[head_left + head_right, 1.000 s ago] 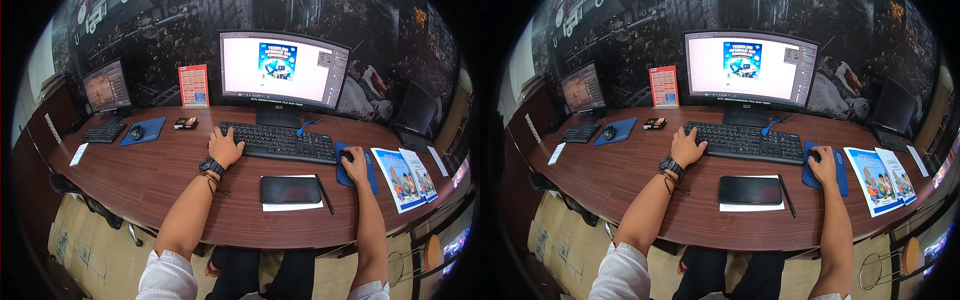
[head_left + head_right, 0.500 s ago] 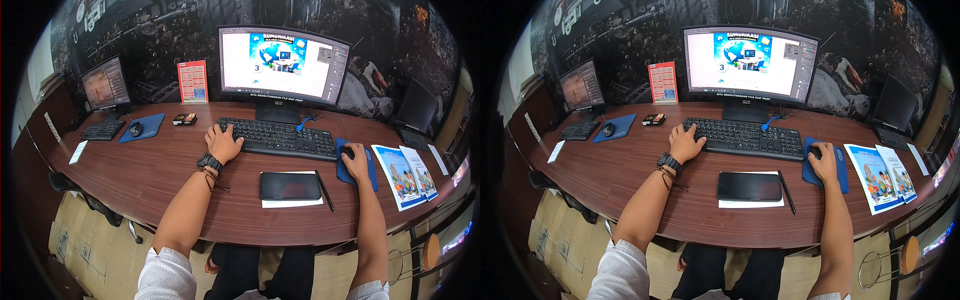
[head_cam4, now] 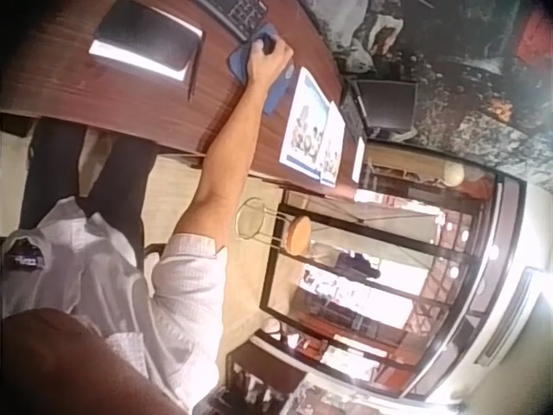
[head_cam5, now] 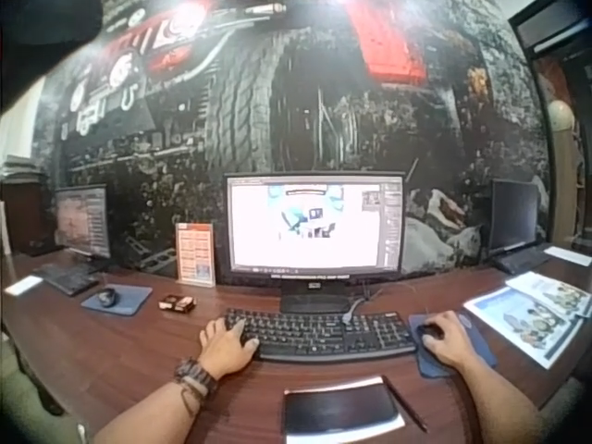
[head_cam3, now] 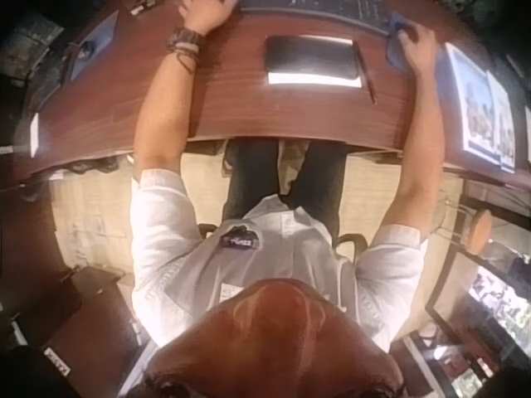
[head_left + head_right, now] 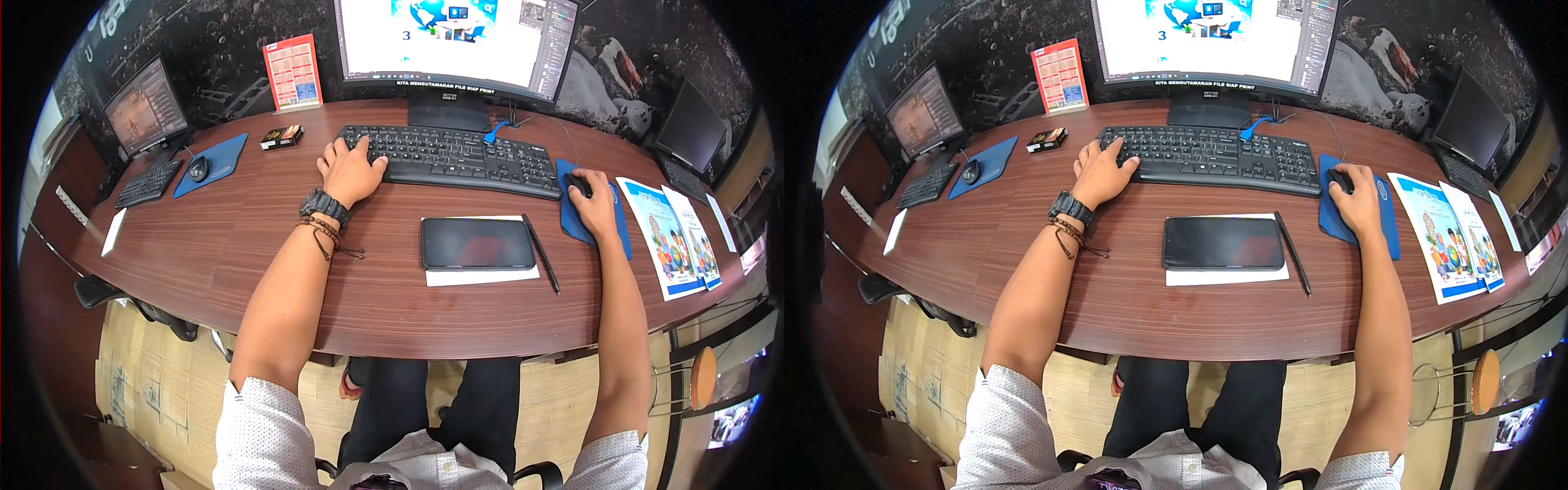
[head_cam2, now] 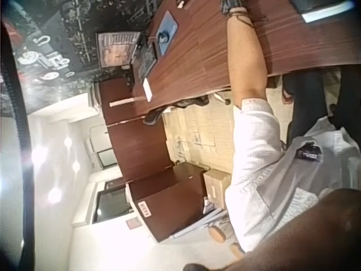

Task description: Design a digital poster or brochure using graphic design software on a computer.

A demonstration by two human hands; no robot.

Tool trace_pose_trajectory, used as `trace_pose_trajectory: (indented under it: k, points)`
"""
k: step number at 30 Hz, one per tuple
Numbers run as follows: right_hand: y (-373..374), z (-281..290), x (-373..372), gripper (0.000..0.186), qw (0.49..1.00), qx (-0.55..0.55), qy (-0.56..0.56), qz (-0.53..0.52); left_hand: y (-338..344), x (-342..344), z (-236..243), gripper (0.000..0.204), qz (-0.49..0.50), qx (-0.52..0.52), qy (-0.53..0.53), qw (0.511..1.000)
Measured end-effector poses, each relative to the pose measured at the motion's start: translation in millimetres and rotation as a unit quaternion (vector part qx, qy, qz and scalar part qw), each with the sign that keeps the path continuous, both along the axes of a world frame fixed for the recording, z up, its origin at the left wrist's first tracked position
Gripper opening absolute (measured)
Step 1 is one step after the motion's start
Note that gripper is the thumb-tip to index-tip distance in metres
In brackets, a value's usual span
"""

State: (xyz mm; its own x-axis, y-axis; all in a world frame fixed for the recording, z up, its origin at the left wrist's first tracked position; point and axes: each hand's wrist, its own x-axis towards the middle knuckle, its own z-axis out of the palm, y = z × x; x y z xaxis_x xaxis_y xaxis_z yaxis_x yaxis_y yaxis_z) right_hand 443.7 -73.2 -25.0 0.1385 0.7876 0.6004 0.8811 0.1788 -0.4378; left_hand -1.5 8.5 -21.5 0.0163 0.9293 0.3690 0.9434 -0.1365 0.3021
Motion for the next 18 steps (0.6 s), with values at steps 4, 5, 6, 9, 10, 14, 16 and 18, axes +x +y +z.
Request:
trace_pose_trajectory:
  k: [4,5,6,9,10,14,16,18]
  points:
    - [-3.4,3.7,-9.8,0.036,1.0,-0.016,0.0,-0.018,-3.4,-2.1,1.4,0.063,-0.002,0.008,0.013,1.0]
    - [-3.9,4.0,-8.5,0.036,1.0,-0.014,-0.004,-0.022,-3.0,-1.6,1.4,0.063,0.002,0.009,0.014,1.0]
    - [-3.7,3.6,-7.9,0.035,1.0,-0.012,-0.008,-0.026,-2.8,-1.1,1.3,0.061,-0.01,0.015,-0.005,1.0]
    - [-5.2,3.3,-4.3,0.035,1.0,-0.004,-0.009,-0.02,-8.6,7.6,9.6,0.06,-0.031,0.013,-0.022,0.999]
    - [-6.1,3.8,-3.7,0.035,1.0,0.001,-0.008,-0.02,-13.9,12.9,12.0,0.061,-0.065,0.002,-0.014,0.998]
    - [-2.4,2.2,-7.4,0.034,1.0,-0.004,-0.012,-0.023,-20.5,17.5,19.2,0.066,-0.109,-0.085,0.025,0.99]
    - [-1.7,2.8,-8.5,0.034,1.0,-0.005,-0.009,-0.021,-21.6,21.1,26.8,0.067,-0.1,-0.103,0.034,0.989]
    - [-2.9,2.7,-6.9,0.034,1.0,-0.006,-0.01,-0.024,-22.3,25.1,31.8,0.066,-0.085,-0.129,0.036,0.987]
